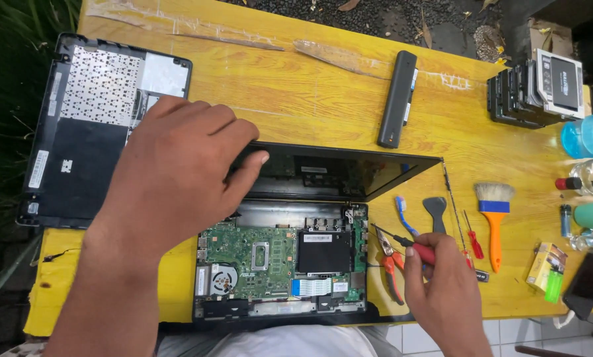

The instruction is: The person repairs a disassembled ASUS laptop on a yellow workbench. They use a screwdriver and pliers to work on the hinge and screen area, align the LCD panel with the exposed motherboard and chassis, and repeatedly reposition the screen assembly while tightening components.

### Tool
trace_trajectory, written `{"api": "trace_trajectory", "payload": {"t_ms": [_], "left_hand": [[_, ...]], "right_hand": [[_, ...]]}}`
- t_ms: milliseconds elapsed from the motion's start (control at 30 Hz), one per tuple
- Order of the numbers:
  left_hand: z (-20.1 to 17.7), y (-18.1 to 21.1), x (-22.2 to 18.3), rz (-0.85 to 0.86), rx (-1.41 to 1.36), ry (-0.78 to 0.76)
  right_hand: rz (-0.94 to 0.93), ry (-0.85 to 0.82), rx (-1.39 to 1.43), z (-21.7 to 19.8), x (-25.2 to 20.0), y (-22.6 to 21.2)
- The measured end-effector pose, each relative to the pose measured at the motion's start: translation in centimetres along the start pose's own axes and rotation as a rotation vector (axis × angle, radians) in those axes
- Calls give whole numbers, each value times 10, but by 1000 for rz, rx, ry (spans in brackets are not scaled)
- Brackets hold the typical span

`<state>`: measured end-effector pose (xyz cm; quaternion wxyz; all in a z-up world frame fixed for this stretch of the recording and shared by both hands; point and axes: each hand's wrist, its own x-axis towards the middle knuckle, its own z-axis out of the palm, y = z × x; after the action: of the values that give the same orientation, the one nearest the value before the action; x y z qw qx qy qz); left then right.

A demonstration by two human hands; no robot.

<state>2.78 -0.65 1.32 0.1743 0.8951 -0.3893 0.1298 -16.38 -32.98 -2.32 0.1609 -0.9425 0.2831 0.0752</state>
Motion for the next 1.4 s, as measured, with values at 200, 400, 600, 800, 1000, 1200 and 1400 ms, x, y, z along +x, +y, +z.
{"api": "trace_trajectory", "payload": {"t_ms": [200,400,600,800,1000,1200,1400], "left_hand": [[-16,-2,-2,-154,-145,-117],[-15,-3,-13,-293,-442,71],[17,-9,-38,-520,-746,176],[25,-14,-49,-457,-777,237],[24,-18,-56,-328,-805,231],[22,-20,-58,-299,-781,227],[32,-20,-62,-329,-855,181]], "right_hand": [[13,-16,27,1,2,6],[1,17,38,4,2,10],[45,17,17,8,-2,4],[87,27,18,8,-4,-1],[82,28,14,10,-6,0],[93,1,27,12,-5,-1],[11,27,44,19,-2,13]]}}
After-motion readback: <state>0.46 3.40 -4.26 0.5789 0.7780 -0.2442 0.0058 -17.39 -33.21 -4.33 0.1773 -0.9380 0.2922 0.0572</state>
